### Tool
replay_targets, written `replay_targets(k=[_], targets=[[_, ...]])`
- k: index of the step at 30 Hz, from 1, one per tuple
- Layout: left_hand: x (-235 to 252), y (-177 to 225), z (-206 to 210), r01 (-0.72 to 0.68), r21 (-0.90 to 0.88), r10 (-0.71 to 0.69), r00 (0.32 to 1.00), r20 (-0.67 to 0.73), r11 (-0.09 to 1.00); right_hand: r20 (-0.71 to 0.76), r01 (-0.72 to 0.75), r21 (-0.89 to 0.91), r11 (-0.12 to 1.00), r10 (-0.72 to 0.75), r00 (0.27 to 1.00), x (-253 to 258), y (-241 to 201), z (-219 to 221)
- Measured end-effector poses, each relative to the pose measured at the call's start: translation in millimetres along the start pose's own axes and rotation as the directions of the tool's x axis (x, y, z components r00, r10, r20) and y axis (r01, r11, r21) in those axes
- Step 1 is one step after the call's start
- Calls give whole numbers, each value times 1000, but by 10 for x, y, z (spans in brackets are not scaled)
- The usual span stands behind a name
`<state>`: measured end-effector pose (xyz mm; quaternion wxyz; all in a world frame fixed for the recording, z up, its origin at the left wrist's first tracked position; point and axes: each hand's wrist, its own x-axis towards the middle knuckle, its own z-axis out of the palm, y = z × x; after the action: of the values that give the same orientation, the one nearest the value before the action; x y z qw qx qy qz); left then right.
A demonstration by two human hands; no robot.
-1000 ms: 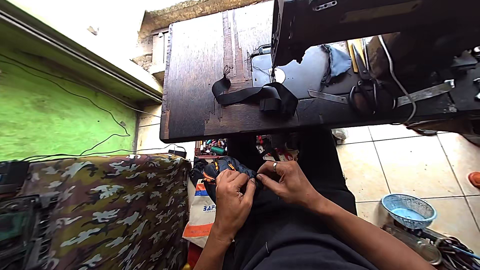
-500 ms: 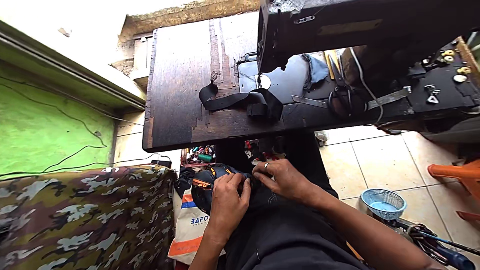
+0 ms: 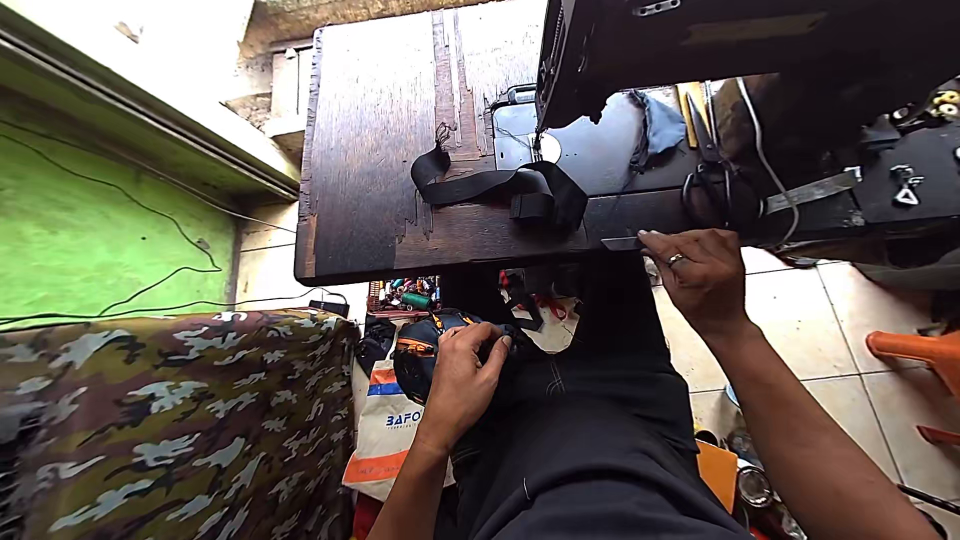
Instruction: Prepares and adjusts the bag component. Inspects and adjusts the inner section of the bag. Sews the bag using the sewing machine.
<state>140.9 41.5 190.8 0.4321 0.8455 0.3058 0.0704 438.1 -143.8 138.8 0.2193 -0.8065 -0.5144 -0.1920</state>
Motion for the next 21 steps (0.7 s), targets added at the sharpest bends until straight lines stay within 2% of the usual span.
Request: replay_targets(k=[2, 3, 4, 5, 6, 7, 8, 10, 12, 15, 17, 21], targets=[[23, 5, 4, 5, -21, -5, 1000, 5, 1000, -53, -26, 73, 997, 30, 998, -14, -19, -120], [26, 6, 10, 4, -24, -4, 1000, 0, 1000, -42, -99, 162, 982, 107, 993, -3, -121, -198], [25, 6, 21, 2, -28, -2, 1000, -10, 1000, 34, -215, 291, 932, 215, 976, 8, -281, -291], [20, 5, 38, 2, -27, -2, 1000, -18, 1000, 191, -366, 448, 816, 312, 931, 12, -474, -384], [11, 8, 61, 4, -24, -5, 1000, -23, 1000, 398, -525, 588, 615, 345, 850, 10, -675, -458], [5, 17, 89, 6, -18, -6, 1000, -29, 1000, 575, -639, 659, 396, 282, 768, 10, -863, -509], [8, 28, 121, 3, -8, -3, 999, -36, 1000, 685, -707, 670, 229, 180, 707, 10, -1026, -527], [5, 50, 183, -9, 16, 10, 999, -53, 1000, 773, -774, 630, 61, 43, 633, -7, -1268, -476], [-24, 52, 219, -19, 40, 21, 997, -68, 999, 786, -789, 613, 46, 62, 615, -56, -1420, -383], [-49, 46, 245, -35, 54, 41, 994, -101, 998, 740, -758, 634, 155, 163, 652, -106, -1497, -279], [-72, 40, 261, -44, 68, 52, 991, -121, 997, 747, -766, 606, 214, 180, 640, -107, -1516, -256], [-82, 38, 340, -77, 109, 93, 985, -147, 991, 734, -750, 611, 253, 173, 657, -102, -1528, -239]])
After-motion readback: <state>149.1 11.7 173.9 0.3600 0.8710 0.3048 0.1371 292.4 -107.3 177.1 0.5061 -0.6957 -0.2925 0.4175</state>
